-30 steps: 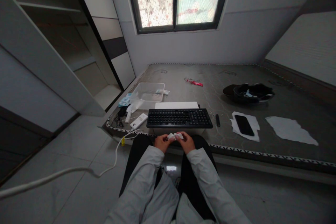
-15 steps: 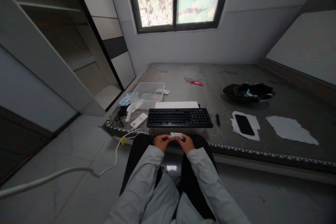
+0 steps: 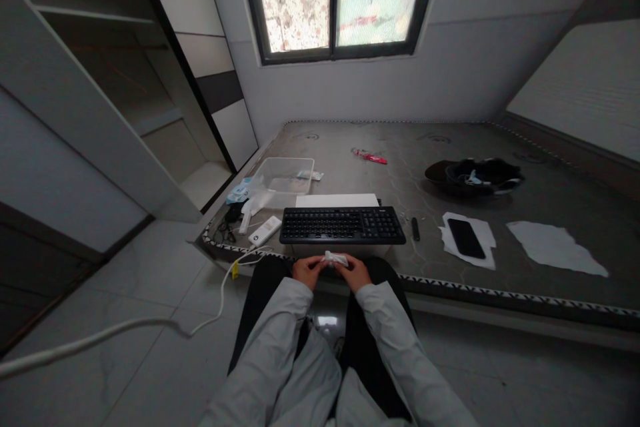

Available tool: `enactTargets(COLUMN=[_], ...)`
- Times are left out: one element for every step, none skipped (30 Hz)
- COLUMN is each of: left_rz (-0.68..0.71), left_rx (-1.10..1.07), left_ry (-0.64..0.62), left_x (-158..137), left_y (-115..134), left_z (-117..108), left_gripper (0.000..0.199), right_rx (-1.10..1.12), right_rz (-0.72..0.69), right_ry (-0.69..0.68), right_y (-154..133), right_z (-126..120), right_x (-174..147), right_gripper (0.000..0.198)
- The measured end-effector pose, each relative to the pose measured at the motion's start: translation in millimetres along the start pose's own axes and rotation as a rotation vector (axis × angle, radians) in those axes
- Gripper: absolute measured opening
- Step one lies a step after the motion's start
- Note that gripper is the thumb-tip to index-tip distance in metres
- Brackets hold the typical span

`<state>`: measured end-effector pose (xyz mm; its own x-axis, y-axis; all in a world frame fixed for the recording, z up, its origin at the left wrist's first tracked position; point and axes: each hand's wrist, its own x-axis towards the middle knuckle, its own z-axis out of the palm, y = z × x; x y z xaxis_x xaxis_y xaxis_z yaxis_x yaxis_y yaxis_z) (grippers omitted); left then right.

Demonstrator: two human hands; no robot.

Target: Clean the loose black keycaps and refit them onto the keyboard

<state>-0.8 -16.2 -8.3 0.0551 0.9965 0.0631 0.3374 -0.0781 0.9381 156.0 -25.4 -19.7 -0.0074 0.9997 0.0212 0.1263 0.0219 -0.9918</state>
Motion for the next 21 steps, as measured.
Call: enactTargets(left_rz=[-0.011, -0.017, -0.014, -0.003, 0.013, 0.029, 0.045, 0.059, 0.072, 0.087, 0.104, 0.120, 0.128, 0.126, 0.116, 0.103, 0.095, 0.099, 0.115, 0.141, 0.169], left_rx=[-0.006, -0.013, -0.022, -0.035, -0.049, -0.063, -0.073, -0.077, -0.074, -0.065, -0.053, -0.039, -0.022, -0.001, 0.021, 0.042, 0.057, 0.062, 0.056, 0.042, 0.028], left_ry=[0.011, 0.025, 0.040, 0.049, 0.055, 0.058, 0.056, 0.051, 0.045, 0.042, 0.037, 0.029, 0.022, 0.016, 0.014, 0.016, 0.017, 0.019, 0.020, 0.018, 0.013], left_x=[0, 1, 1, 1, 1, 1, 1, 1, 1, 1, 1, 0, 0, 0, 0, 0, 0, 0, -1, -1, -1], left_y=[0, 0, 0, 1, 1, 2, 2, 3, 3, 3, 3, 3, 3, 2, 2, 2, 2, 2, 2, 3, 4], left_z=[0, 0, 0, 0, 1, 1, 2, 2, 2, 3, 3, 3, 4, 4, 4, 4, 4, 4, 4, 3, 3], left_gripper=[0.027, 0.027, 0.025, 0.024, 0.022, 0.020, 0.019, 0.017, 0.016, 0.015, 0.014, 0.014, 0.015, 0.016, 0.018, 0.019, 0.020, 0.020, 0.019, 0.018, 0.016], right_rx=[0.036, 0.079, 0.126, 0.173, 0.215, 0.248, 0.271, 0.282, 0.285, 0.282, 0.278, 0.276, 0.277, 0.281, 0.287, 0.292, 0.298, 0.304, 0.308, 0.311, 0.307], right_rz=[0.021, 0.041, 0.059, 0.074, 0.091, 0.110, 0.127, 0.137, 0.139, 0.134, 0.125, 0.114, 0.104, 0.094, 0.084, 0.076, 0.069, 0.064, 0.060, 0.057, 0.053], right_ry=[-0.014, -0.026, -0.035, -0.039, -0.040, -0.039, -0.037, -0.035, -0.035, -0.041, -0.051, -0.062, -0.073, -0.087, -0.101, -0.114, -0.130, -0.148, -0.166, -0.181, -0.194], right_y=[1, 3, 3, 4, 3, 3, 2, 2, 1, 0, -1, -1, -2, -3, -4, -5, -6, -6, -7, -6, -6], right_z=[1, 2, 3, 3, 4, 4, 4, 3, 3, 2, 1, 0, 0, -1, -2, -2, -3, -3, -3, -3, -3], right_x=[0, 0, 1, 1, 0, 0, 0, 0, 1, 1, 1, 0, 0, 0, -1, -1, -1, -2, -2, -2, -2], right_gripper=[0.038, 0.040, 0.041, 0.042, 0.042, 0.042, 0.043, 0.044, 0.045, 0.045, 0.046, 0.047, 0.046, 0.046, 0.045, 0.045, 0.044, 0.044, 0.044, 0.044, 0.044])
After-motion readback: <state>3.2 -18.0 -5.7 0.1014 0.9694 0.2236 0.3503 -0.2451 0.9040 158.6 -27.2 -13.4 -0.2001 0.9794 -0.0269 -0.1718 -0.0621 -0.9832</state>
